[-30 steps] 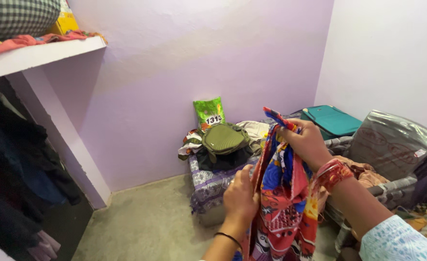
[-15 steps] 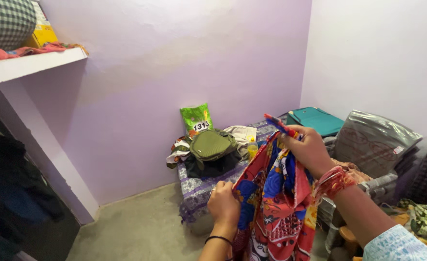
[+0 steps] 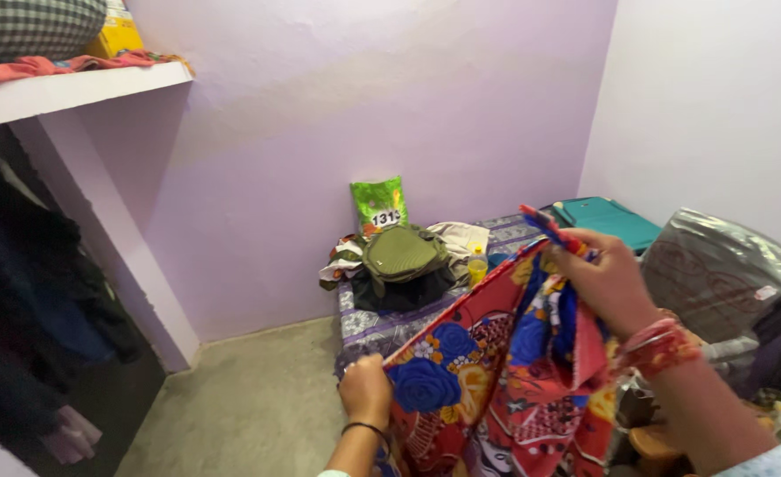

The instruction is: The person folds a colorful patterned cloth by hand, repeatedly aligning edges and smoothing the fabric. The cloth is handled continuously and folded into a smaller bundle.

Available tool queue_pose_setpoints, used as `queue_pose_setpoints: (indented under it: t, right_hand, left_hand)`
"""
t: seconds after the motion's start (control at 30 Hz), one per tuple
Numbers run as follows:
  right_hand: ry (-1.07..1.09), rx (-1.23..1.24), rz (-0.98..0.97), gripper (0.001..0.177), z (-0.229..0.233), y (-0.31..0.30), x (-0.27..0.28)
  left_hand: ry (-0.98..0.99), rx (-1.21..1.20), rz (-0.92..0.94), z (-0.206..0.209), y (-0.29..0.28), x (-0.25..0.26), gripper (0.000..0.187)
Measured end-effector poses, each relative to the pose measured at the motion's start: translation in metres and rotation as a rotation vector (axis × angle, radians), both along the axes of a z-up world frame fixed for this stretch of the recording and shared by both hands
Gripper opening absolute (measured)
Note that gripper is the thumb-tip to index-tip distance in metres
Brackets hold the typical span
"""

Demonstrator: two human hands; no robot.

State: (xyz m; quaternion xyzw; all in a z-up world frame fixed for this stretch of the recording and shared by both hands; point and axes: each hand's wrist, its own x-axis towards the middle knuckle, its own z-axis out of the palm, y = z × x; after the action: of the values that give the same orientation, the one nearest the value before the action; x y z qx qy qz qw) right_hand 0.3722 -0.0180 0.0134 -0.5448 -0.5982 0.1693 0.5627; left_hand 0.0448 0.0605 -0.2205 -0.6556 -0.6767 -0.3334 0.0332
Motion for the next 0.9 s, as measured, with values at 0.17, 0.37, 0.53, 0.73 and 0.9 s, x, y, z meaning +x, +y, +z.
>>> queue_pose_setpoints:
  t: [0.17,0.37,0.53,0.73,0.9]
  right_hand:
    - [-0.148,-0.123,-0.244,0.042,-0.001,0.007,0.039]
    - [0.389,-0.088,0.098,0.036,-0.045,0.049,0.083]
    - [0.192,-0.21,0.056,0.03,-0.1,0.11,0.058]
    - [0.309,-0.164,0.182,0.031,-0.077,0.109,0.011]
    - [0.248,-0.118,0.513,0.042,0.016,0.071,-0.086]
  left_hand:
    - [-0.187,0.024,-0.164,0.074,0.007,-0.045,0.014]
    - [-0.547,-0.055,-0.328,0.15,-0.009,-0.079,0.023]
    - [-0.051,0.044,-0.252,0.158,-0.021,-0.114,0.029]
    - [-0.142,0.021,-0.13,0.193,0.005,-0.15,0.03]
    - [-0.108,0.137,-0.412,0.261,-0.015,-0.089,0.03]
